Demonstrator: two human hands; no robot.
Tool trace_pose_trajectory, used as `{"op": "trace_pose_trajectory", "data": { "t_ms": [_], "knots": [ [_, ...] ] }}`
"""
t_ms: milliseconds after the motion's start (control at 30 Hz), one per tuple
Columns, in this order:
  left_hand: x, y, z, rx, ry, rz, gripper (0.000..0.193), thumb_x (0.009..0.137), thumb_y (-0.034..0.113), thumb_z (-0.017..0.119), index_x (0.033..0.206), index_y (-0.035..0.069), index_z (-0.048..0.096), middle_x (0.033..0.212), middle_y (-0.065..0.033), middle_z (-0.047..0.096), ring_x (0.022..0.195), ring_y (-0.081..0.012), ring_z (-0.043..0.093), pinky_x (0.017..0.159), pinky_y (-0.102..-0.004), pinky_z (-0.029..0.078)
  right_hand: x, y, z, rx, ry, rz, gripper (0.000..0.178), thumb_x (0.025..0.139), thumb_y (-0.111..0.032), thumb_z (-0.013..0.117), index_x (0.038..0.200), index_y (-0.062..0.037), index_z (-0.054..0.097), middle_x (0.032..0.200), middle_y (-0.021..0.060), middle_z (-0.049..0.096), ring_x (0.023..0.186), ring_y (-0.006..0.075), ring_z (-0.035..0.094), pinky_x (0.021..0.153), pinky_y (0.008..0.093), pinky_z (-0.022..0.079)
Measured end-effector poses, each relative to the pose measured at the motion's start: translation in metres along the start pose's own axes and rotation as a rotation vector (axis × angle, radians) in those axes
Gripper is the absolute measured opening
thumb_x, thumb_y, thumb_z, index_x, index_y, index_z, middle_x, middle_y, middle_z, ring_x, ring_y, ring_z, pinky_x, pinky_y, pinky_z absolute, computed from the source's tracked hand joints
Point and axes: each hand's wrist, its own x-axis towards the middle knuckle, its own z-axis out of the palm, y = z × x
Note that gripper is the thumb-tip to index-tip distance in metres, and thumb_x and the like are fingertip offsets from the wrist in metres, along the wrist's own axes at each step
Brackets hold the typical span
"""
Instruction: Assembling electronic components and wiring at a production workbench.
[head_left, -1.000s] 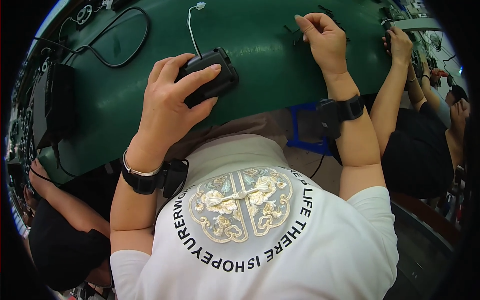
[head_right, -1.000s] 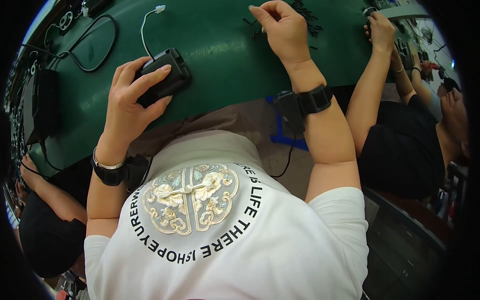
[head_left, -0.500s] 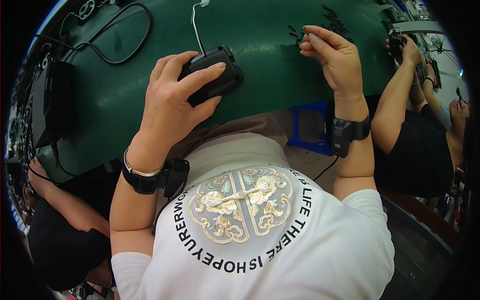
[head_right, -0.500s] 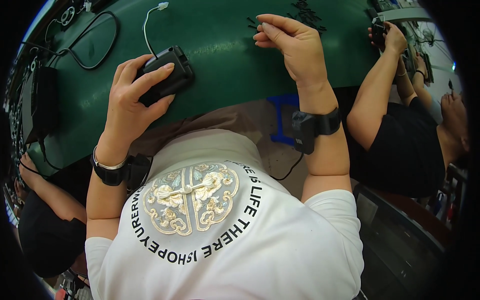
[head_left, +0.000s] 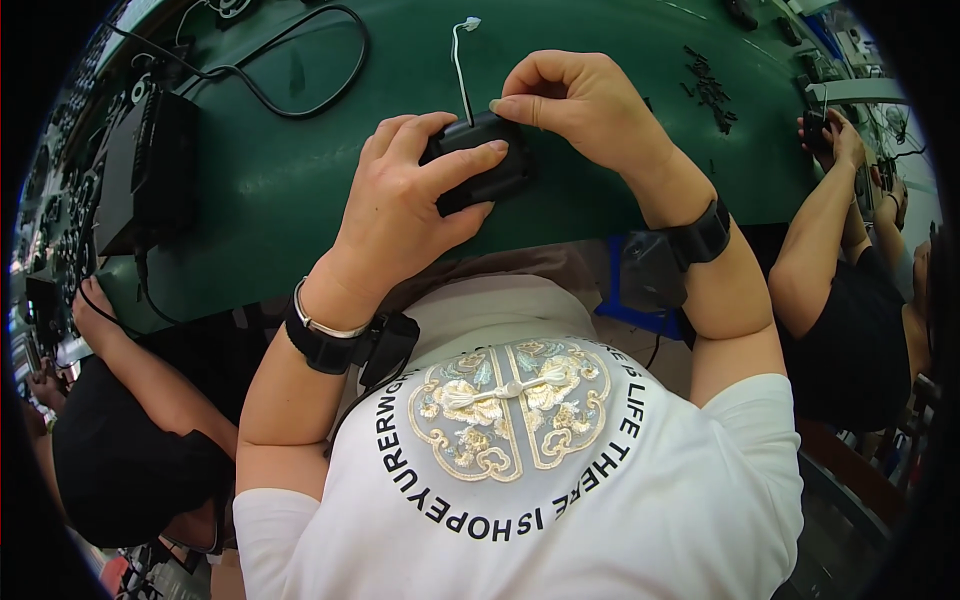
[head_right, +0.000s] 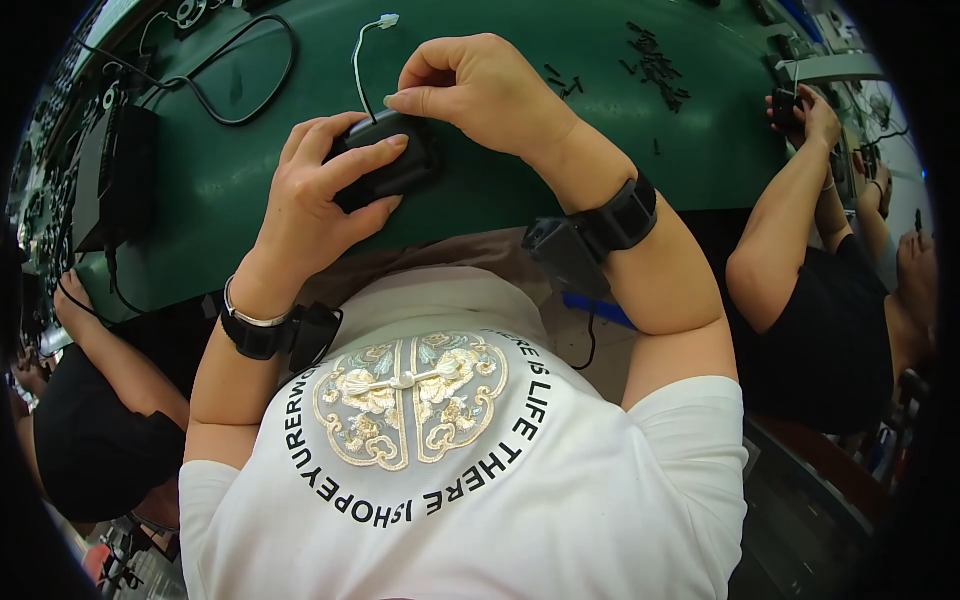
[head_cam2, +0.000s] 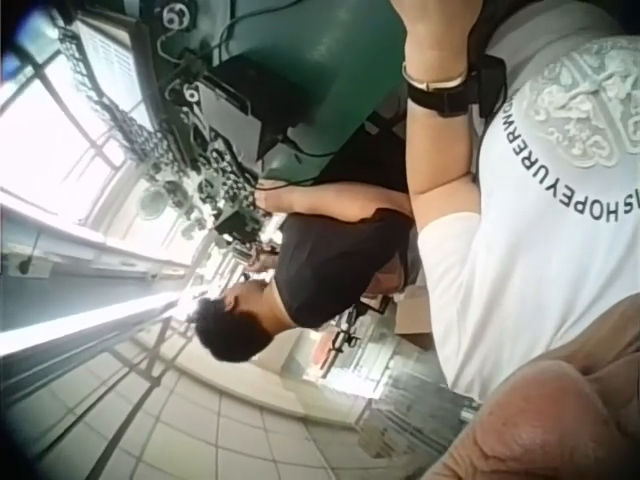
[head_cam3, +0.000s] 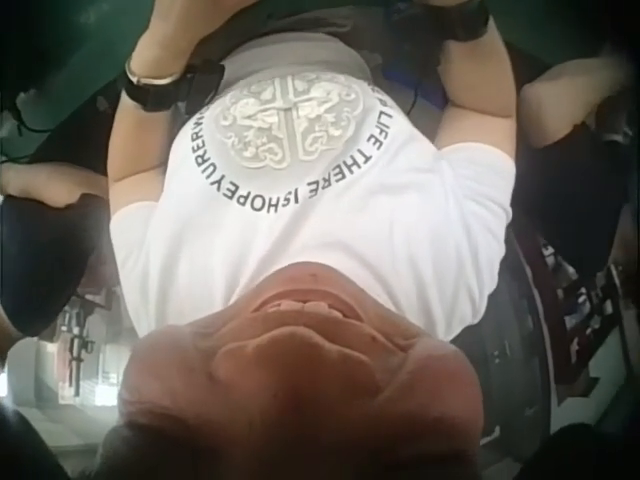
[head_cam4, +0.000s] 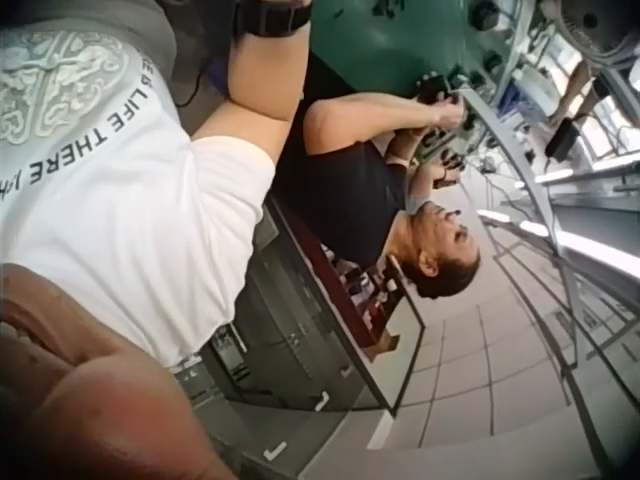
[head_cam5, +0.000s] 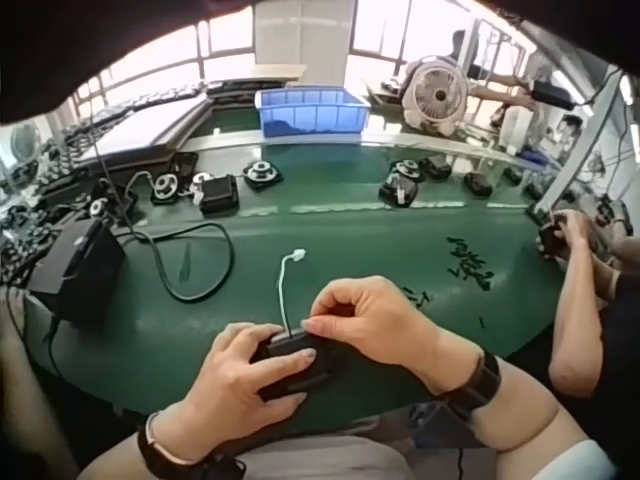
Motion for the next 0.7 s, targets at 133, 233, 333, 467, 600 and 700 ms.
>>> {"op": "trace_pose_trajectory", "data": {
  "t_ms": [133,233,333,467,600,700],
  "knots": [
    [0.0,0.0,-0.001,-0.02,0.0,0.003,0.05,0.061,0.013,0.081,0.11,0.023,0.071,0.115,-0.0155,0.06,0.103,-0.0348,0.055,0.09,-0.0438,0.048,0.003,-0.002,0.003,-0.094,-0.04,0.008,0.015,0.084,-0.013,0.074,0.085,0.0004,0.066,0.074,0.0,0.063,0.068,0.0068,0.055,0.062,0.0218,0.046],
    [0.0,0.001,-0.003,-0.008,0.011,0.011,0.051,0.061,0.012,0.081,0.109,0.022,0.071,0.114,-0.0153,0.06,0.104,-0.0348,0.055,0.09,-0.0437,0.048,-0.001,-0.012,0.004,-0.19,-0.066,0.027,0.016,0.084,-0.013,0.074,0.086,0.0004,0.066,0.074,0.0011,0.062,0.068,0.0074,0.056,0.062,0.0223,0.046],
    [0.001,0.004,-0.003,-0.017,-0.004,0.007,0.051,0.06,0.011,0.081,0.11,0.021,0.071,0.114,-0.0149,0.06,0.104,-0.0346,0.055,0.09,-0.0434,0.047,-0.005,-0.019,0.001,-0.306,-0.061,0.07,0.018,0.083,-0.014,0.075,0.088,0.0003,0.066,0.073,0.0023,0.062,0.068,0.0079,0.056,0.062,0.0227,0.047],
    [0.003,0.008,-0.002,-0.037,-0.028,0.015,0.053,0.06,0.008,0.08,0.111,0.019,0.071,0.115,-0.0143,0.06,0.105,-0.0339,0.055,0.091,-0.0427,0.047,-0.019,-0.009,-0.003,-0.271,0.052,0.074,0.022,0.082,-0.016,0.076,0.093,0.0002,0.065,0.073,0.0033,0.062,0.068,0.0081,0.057,0.063,0.023,0.047],
    [0.008,0.008,-0.003,-0.029,-0.039,-0.015,0.054,0.06,0.005,0.079,0.112,0.018,0.071,0.116,-0.0139,0.06,0.106,-0.033,0.055,0.091,-0.0419,0.048,-0.067,0.003,-0.016,-0.216,0.439,0.015,0.02,0.083,-0.013,0.075,0.098,-0.0013,0.066,0.078,0.0012,0.064,0.07,0.0076,0.058,0.065,0.022,0.048],
    [0.005,0.011,-0.002,-0.016,-0.043,-0.029,0.055,0.06,0.003,0.079,0.113,0.018,0.071,0.116,-0.0138,0.06,0.107,-0.0325,0.055,0.091,-0.0415,0.048,-0.133,0.038,-0.06,-0.224,0.841,0.101,0.018,0.085,-0.009,0.073,0.101,-0.0025,0.067,0.086,-0.0004,0.064,0.075,0.0069,0.058,0.067,0.0201,0.049]
  ]
}}
